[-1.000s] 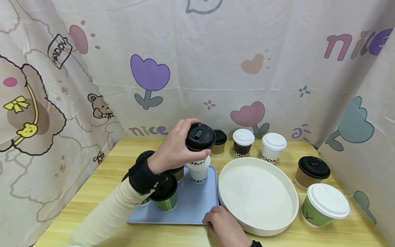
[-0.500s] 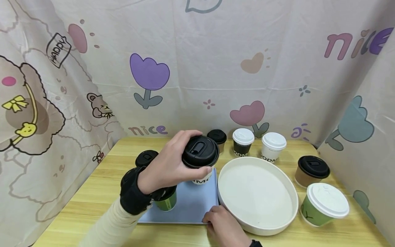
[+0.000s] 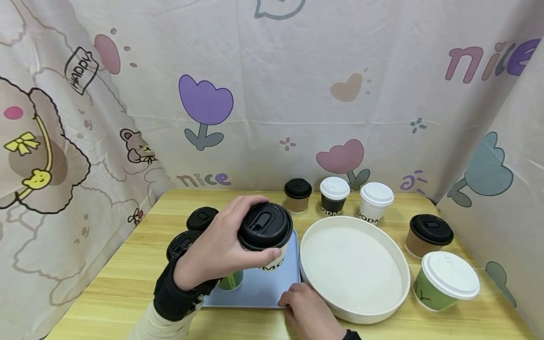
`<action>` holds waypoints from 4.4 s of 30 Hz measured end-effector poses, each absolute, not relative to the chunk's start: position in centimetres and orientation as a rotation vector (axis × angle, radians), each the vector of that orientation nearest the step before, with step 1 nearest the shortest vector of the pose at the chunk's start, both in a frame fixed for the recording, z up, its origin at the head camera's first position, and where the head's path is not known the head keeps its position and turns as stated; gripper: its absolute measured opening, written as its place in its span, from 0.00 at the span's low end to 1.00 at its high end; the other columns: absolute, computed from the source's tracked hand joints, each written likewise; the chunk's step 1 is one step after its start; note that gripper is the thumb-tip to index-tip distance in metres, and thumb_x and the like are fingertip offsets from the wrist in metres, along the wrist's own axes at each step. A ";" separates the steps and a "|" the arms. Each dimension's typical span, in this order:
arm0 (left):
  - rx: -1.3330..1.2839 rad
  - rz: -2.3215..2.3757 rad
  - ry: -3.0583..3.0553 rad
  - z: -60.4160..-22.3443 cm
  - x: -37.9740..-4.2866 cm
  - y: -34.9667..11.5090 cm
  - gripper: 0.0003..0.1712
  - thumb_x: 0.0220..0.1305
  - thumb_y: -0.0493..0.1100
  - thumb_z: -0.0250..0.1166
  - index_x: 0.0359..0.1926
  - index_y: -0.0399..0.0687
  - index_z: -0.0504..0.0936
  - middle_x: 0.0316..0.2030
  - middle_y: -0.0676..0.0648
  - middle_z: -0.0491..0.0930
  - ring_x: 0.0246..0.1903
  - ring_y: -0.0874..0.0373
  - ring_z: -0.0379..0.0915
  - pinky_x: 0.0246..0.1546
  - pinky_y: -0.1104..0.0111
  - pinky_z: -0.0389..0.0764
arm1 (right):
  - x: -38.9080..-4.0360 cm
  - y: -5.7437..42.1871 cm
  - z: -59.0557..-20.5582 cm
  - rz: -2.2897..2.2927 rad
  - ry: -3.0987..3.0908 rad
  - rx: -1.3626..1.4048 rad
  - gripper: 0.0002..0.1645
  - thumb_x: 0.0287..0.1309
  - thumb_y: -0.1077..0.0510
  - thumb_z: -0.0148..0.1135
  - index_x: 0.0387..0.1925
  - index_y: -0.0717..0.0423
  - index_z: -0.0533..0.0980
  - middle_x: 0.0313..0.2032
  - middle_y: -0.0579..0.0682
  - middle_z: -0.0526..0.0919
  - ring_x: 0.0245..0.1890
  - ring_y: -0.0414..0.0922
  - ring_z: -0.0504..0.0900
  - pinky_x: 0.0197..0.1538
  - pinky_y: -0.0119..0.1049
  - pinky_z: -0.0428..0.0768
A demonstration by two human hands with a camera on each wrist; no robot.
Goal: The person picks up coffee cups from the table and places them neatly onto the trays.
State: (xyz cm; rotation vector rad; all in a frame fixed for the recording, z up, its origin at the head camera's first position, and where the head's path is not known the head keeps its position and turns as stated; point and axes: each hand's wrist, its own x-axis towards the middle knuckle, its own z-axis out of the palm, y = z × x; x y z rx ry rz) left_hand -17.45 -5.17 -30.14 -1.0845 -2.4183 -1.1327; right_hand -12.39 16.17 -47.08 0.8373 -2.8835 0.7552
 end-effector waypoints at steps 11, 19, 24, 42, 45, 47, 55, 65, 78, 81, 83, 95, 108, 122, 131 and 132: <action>-1.076 -1.115 -2.478 -30.9 -17.3 -5.3 0.46 0.49 0.61 0.79 0.67 0.53 0.73 0.58 0.53 0.75 0.53 0.60 0.72 0.51 0.62 0.80 | -12.4 16.2 -47.0 0.758 -2.902 0.820 0.10 0.56 0.65 0.72 0.34 0.46 0.87 0.33 0.34 0.80 0.39 0.35 0.78 0.43 0.35 0.80; -1.066 -0.992 -2.580 -31.0 -17.6 -5.4 0.45 0.48 0.63 0.78 0.64 0.52 0.74 0.57 0.54 0.77 0.55 0.60 0.71 0.57 0.56 0.76 | -12.4 16.2 -47.1 0.751 -2.885 0.835 0.09 0.56 0.64 0.73 0.34 0.46 0.87 0.33 0.34 0.80 0.38 0.35 0.78 0.42 0.35 0.79; -1.052 -0.874 -2.684 -31.0 -17.7 -5.5 0.49 0.48 0.65 0.78 0.68 0.48 0.73 0.62 0.50 0.75 0.60 0.55 0.70 0.61 0.55 0.74 | -12.3 16.3 -47.2 0.752 -2.854 0.851 0.09 0.56 0.65 0.73 0.33 0.46 0.87 0.33 0.34 0.80 0.37 0.35 0.77 0.41 0.34 0.79; -1.207 -0.596 -2.834 -32.1 -18.4 -5.5 0.42 0.49 0.55 0.75 0.64 0.45 0.74 0.47 0.49 0.75 0.41 0.58 0.72 0.43 0.66 0.77 | -12.5 16.2 -47.3 0.735 -2.815 0.885 0.10 0.54 0.66 0.72 0.32 0.46 0.87 0.32 0.35 0.80 0.36 0.33 0.78 0.40 0.33 0.79; -1.191 -0.565 -2.874 -32.2 -18.5 -5.4 0.43 0.48 0.55 0.76 0.64 0.46 0.73 0.46 0.49 0.75 0.40 0.58 0.71 0.42 0.67 0.77 | -12.5 16.2 -47.2 0.743 -2.830 0.881 0.10 0.54 0.66 0.72 0.33 0.47 0.87 0.32 0.35 0.80 0.36 0.33 0.78 0.40 0.33 0.79; -1.172 -0.538 -2.914 -32.3 -18.6 -5.3 0.44 0.47 0.55 0.76 0.65 0.45 0.73 0.47 0.48 0.75 0.41 0.57 0.71 0.42 0.66 0.77 | -12.5 16.2 -47.2 0.745 -2.839 0.876 0.10 0.54 0.66 0.72 0.33 0.47 0.87 0.32 0.35 0.80 0.37 0.34 0.78 0.40 0.33 0.79; -1.147 -0.471 -3.014 -32.5 -18.9 -4.9 0.44 0.46 0.54 0.75 0.65 0.46 0.73 0.49 0.48 0.75 0.42 0.57 0.71 0.43 0.64 0.77 | -12.6 16.3 -47.1 0.751 -2.894 0.852 0.08 0.56 0.64 0.73 0.34 0.46 0.87 0.33 0.35 0.81 0.37 0.34 0.78 0.41 0.35 0.79; -1.168 -0.423 -3.047 -33.2 -19.4 -4.2 0.42 0.44 0.57 0.76 0.60 0.48 0.75 0.41 0.52 0.74 0.37 0.60 0.71 0.38 0.68 0.76 | -12.6 16.2 -47.2 0.725 -2.841 0.873 0.10 0.54 0.66 0.73 0.33 0.46 0.87 0.32 0.35 0.80 0.36 0.34 0.78 0.40 0.34 0.78; -1.184 -0.429 -3.057 -33.8 -20.1 -3.9 0.41 0.44 0.56 0.78 0.59 0.48 0.75 0.42 0.53 0.76 0.38 0.61 0.71 0.39 0.68 0.76 | -12.5 16.3 -47.0 0.744 -2.869 0.859 0.09 0.55 0.65 0.73 0.34 0.46 0.86 0.33 0.35 0.80 0.37 0.34 0.77 0.41 0.35 0.78; -1.178 -0.427 -3.061 -33.9 -20.1 -3.8 0.41 0.44 0.56 0.78 0.59 0.48 0.75 0.43 0.53 0.76 0.38 0.61 0.71 0.39 0.68 0.77 | -12.4 16.3 -47.1 0.738 -2.850 0.865 0.10 0.55 0.65 0.72 0.34 0.46 0.87 0.34 0.35 0.80 0.38 0.34 0.77 0.41 0.35 0.78; -1.170 -0.424 -3.068 -34.0 -20.2 -3.8 0.41 0.45 0.56 0.78 0.59 0.49 0.75 0.43 0.53 0.76 0.38 0.61 0.72 0.40 0.67 0.77 | -12.4 16.4 -47.1 0.730 -2.836 0.870 0.10 0.55 0.66 0.72 0.34 0.46 0.86 0.34 0.35 0.80 0.38 0.34 0.77 0.41 0.35 0.78; -1.137 -0.390 -3.110 -34.0 -20.2 -3.6 0.44 0.46 0.57 0.79 0.63 0.51 0.73 0.44 0.52 0.77 0.37 0.60 0.72 0.39 0.66 0.77 | -12.4 16.4 -47.0 0.732 -2.853 0.861 0.10 0.55 0.65 0.72 0.34 0.46 0.86 0.34 0.35 0.80 0.38 0.34 0.78 0.41 0.35 0.78; -1.136 -0.288 -3.054 -34.1 -19.9 -3.7 0.45 0.45 0.58 0.80 0.64 0.48 0.76 0.50 0.49 0.79 0.45 0.59 0.73 0.45 0.64 0.79 | -12.4 16.4 -47.0 0.751 -2.869 0.863 0.09 0.56 0.65 0.72 0.34 0.47 0.87 0.33 0.35 0.80 0.38 0.35 0.77 0.41 0.35 0.78; -1.136 -0.254 -3.044 -34.3 -20.0 -3.3 0.42 0.45 0.56 0.81 0.60 0.48 0.78 0.48 0.50 0.82 0.42 0.60 0.75 0.42 0.63 0.80 | -12.3 16.3 -47.0 0.728 -2.830 0.871 0.09 0.55 0.65 0.72 0.33 0.47 0.86 0.33 0.35 0.80 0.37 0.35 0.77 0.41 0.35 0.78; -1.128 -0.269 -3.046 -34.3 -19.9 -3.3 0.41 0.44 0.56 0.81 0.60 0.48 0.79 0.49 0.50 0.83 0.42 0.59 0.77 0.42 0.63 0.81 | -12.3 16.2 -47.1 0.729 -2.808 0.880 0.09 0.55 0.65 0.72 0.33 0.47 0.86 0.33 0.35 0.80 0.37 0.35 0.78 0.41 0.34 0.78; -1.129 -0.269 -3.046 -34.3 -19.9 -3.3 0.41 0.44 0.56 0.81 0.60 0.48 0.79 0.49 0.50 0.83 0.41 0.60 0.77 0.42 0.63 0.81 | -12.3 16.2 -47.1 0.729 -2.809 0.880 0.09 0.55 0.65 0.72 0.33 0.47 0.86 0.33 0.35 0.80 0.37 0.35 0.78 0.41 0.34 0.78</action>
